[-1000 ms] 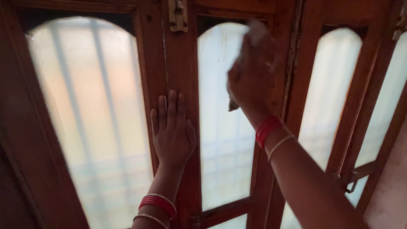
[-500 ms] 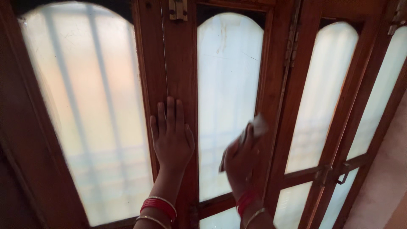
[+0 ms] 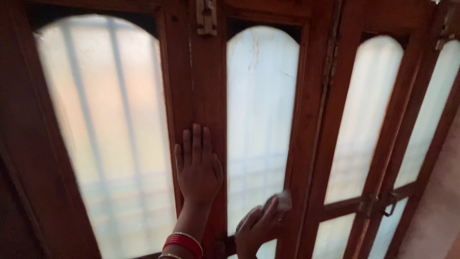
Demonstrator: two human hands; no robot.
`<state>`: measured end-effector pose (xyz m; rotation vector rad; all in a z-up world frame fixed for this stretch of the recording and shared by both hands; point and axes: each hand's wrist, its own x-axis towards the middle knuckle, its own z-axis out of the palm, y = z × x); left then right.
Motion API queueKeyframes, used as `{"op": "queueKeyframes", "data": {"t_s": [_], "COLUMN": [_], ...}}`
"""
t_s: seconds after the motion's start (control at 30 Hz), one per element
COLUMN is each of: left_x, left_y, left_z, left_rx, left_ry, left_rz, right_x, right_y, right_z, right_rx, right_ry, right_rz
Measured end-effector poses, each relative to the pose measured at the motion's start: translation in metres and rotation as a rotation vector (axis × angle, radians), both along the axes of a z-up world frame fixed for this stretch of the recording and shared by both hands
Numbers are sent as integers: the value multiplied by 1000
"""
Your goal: The person cleans a wooden window frame with frosted glass panels using a cloth and water from a pink plastic jug. They wipe the frame and sill, repeatedly dipping the cloth into the jug to wet it.
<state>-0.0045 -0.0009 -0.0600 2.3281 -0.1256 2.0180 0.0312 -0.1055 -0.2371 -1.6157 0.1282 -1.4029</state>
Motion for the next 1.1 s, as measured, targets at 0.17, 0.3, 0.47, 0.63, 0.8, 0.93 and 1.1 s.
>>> {"op": "queueKeyframes", "data": {"t_s": [0.17, 0.3, 0.47, 0.63, 0.8, 0.93, 1.1], "left_x": [-4, -4, -3, 2, 0, -15, -39], "left_y": [-1, -1, 0, 1, 4, 8, 11], "left_z": [0, 0, 0, -5, -7, 0, 37], "left_rx": [-6, -8, -7, -44, -97, -178, -307], "left_ry": [-17, -41, -16, -48, -87, -96, -99], "left_rz": [0, -39, -11, -113, -255, -498, -577], "right_x": [4, 20, 18, 2, -26, -44, -58], "right_y": [-10, -15, -16, -11, -19, -10, 4], "right_z": [95, 214, 328, 337, 290, 272, 282], "right_rx": [-266, -380, -437, -548, -725, -926, -734], "right_ry": [-337, -559, -680, -658, -572, -544, -478], "right_rz": [219, 197, 470, 536, 452, 563, 635]}}
